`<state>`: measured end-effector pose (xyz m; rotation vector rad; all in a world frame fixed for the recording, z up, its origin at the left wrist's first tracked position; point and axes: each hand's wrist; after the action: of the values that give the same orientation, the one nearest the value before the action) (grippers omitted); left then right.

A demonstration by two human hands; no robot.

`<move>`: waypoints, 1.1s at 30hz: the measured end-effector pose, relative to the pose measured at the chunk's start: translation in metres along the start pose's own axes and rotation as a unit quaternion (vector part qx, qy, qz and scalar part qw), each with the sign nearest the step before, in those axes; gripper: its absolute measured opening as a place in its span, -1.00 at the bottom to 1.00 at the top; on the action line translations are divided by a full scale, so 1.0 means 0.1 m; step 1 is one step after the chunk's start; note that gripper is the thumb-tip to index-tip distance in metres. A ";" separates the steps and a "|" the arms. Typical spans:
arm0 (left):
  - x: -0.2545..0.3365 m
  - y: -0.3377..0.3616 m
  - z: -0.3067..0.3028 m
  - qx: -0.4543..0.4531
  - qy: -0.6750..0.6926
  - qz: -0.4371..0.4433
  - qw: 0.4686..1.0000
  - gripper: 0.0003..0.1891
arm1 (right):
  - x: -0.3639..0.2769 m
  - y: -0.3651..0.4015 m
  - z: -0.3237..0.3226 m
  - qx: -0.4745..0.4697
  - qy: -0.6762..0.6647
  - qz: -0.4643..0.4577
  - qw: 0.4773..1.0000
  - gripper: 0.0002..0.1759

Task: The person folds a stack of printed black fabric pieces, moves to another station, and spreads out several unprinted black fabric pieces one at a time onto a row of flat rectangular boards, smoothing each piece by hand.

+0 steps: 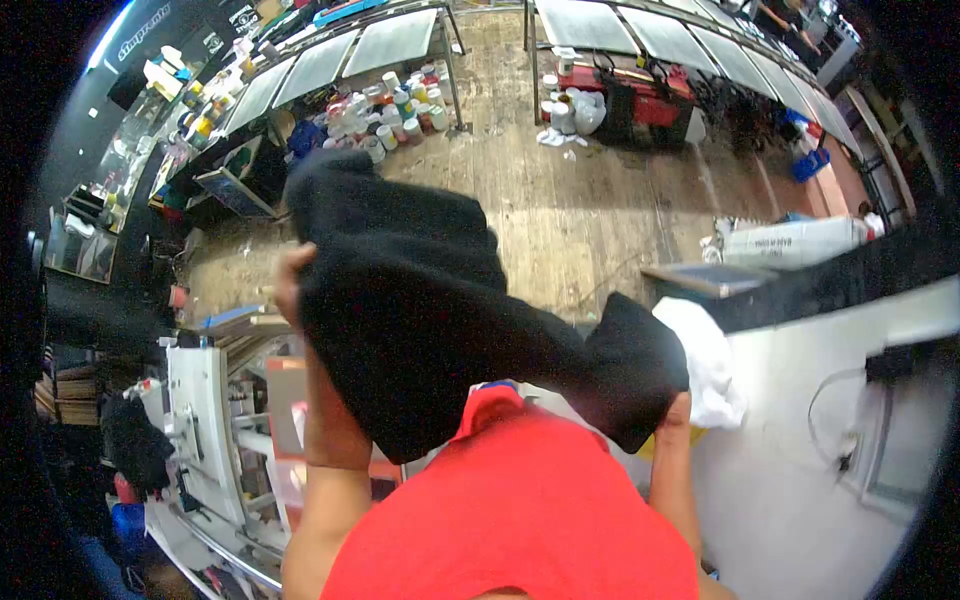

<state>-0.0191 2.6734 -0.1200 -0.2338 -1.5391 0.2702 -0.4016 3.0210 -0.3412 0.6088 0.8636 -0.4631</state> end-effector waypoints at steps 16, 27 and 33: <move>-0.72 -2.93 -0.02 0.037 0.437 -0.214 0.873 -0.40 | -0.88 -5.00 5.67 -0.368 -0.045 -0.116 0.921 -0.28; -1.99 -5.02 0.65 0.157 0.432 -0.128 0.879 -0.38 | 2.18 -7.35 6.89 -0.506 0.386 0.277 0.720 -0.11; -2.17 -6.39 0.20 0.357 0.116 0.003 0.927 -0.46 | 1.76 -7.56 7.92 -0.504 0.174 0.539 0.652 -0.24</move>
<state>-0.0254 1.9981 -0.1235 0.2990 -1.1181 0.7588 -0.3141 1.9155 -0.3167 0.0510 0.8059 1.2402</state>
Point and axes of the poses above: each hand's wrist, its own y-axis away from the middle knuckle, its own z-axis out of the palm, x = y × z, and after that the axes turned 3 degrees about -x, right-handed
